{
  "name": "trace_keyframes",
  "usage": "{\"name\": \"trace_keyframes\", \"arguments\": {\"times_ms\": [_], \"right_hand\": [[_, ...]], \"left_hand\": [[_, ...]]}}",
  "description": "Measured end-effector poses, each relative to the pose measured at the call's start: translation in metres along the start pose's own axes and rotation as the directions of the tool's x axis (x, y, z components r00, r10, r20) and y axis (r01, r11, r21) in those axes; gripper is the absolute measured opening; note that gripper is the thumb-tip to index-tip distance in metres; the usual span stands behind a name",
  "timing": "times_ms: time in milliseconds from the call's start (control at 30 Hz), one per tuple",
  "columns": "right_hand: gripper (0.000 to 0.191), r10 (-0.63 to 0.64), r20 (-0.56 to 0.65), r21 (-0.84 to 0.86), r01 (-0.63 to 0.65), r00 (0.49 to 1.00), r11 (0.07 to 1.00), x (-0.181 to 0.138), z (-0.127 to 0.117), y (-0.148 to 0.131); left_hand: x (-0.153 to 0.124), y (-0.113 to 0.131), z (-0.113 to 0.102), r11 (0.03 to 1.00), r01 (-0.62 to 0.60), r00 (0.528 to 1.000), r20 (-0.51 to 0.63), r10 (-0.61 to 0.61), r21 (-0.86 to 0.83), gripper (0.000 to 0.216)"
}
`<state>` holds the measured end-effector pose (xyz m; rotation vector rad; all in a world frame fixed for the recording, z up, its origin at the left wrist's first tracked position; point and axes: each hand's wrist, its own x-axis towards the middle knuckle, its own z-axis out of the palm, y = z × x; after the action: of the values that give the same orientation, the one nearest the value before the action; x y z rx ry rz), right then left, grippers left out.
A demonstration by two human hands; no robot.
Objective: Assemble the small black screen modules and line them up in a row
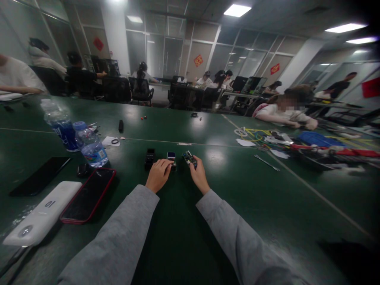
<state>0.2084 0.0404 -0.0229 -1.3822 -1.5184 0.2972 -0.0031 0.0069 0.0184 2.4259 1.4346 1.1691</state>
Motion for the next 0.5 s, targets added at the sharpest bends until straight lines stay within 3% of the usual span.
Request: {"name": "trace_keyframes", "arguments": {"times_ms": [167, 367, 500], "right_hand": [[0.043, 0.067, -0.01, -0.076, -0.068, 0.998, 0.995, 0.0004, 0.0015, 0.0058], [0.058, -0.033, -0.033, -0.066, 0.03, 0.999, 0.997, 0.0, 0.0001, 0.0035], [0.053, 0.095, -0.016, 0.041, -0.094, 0.995, 0.995, 0.0002, -0.0016, 0.0028]], "left_hand": [[0.0, 0.0008, -0.0014, 1.0, -0.001, 1.0, 0.001, 0.001, -0.005, 0.027], [-0.0009, 0.0003, -0.0009, 1.0, 0.006, 1.0, 0.012, -0.006, -0.011, 0.027], [-0.0011, -0.0013, 0.0, 1.0, 0.013, 1.0, 0.015, -0.012, -0.012, 0.027]]}}
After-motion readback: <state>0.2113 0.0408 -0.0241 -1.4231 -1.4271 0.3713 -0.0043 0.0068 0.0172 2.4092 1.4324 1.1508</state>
